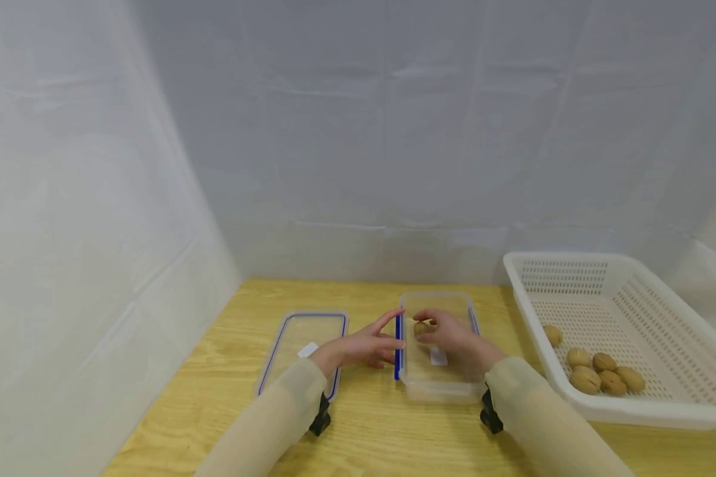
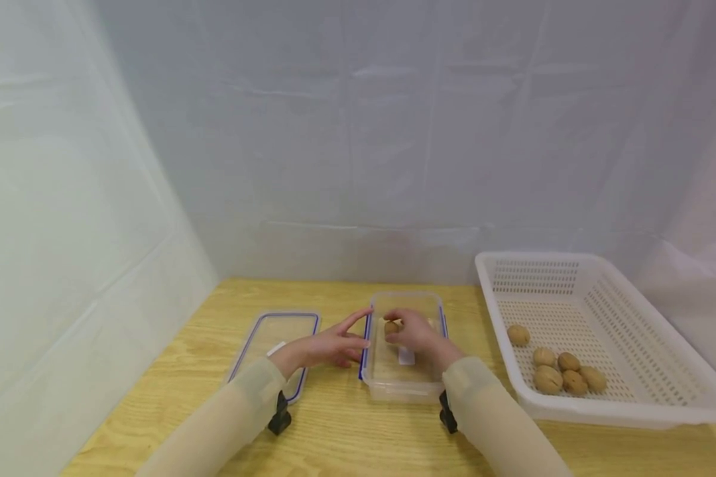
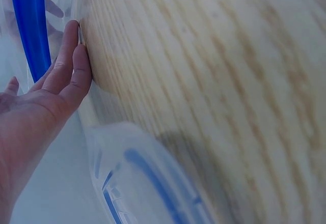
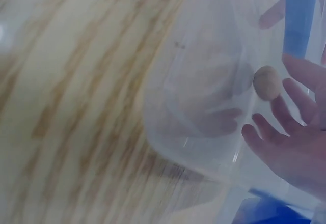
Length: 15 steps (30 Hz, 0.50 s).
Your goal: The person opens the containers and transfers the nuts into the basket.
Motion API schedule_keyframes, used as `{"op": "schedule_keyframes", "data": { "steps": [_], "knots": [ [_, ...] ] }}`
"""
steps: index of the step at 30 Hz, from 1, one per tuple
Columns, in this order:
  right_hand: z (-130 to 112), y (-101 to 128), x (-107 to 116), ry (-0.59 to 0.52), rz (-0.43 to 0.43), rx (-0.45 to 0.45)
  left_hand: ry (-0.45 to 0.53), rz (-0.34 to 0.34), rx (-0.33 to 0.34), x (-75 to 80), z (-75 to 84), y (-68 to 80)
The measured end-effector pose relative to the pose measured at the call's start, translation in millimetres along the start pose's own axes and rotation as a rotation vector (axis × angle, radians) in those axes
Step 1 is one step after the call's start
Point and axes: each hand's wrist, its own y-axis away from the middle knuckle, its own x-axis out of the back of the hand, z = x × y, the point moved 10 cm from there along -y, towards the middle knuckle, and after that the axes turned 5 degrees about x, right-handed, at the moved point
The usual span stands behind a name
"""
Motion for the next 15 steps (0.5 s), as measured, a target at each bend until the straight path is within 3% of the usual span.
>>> {"op": "schedule_keyframes", "data": {
  "steps": [6,15],
  "knots": [
    [-2.1,1.0,-1.8,0.066,-0.01,0.039,-0.004,-0.001,-0.002,-0.2,-0.2,-0.3],
    [-0.6,0.5,-3.9,0.08,-0.015,0.039,-0.012,0.008,0.008,0.5,-0.4,0.3]
  ]
}}
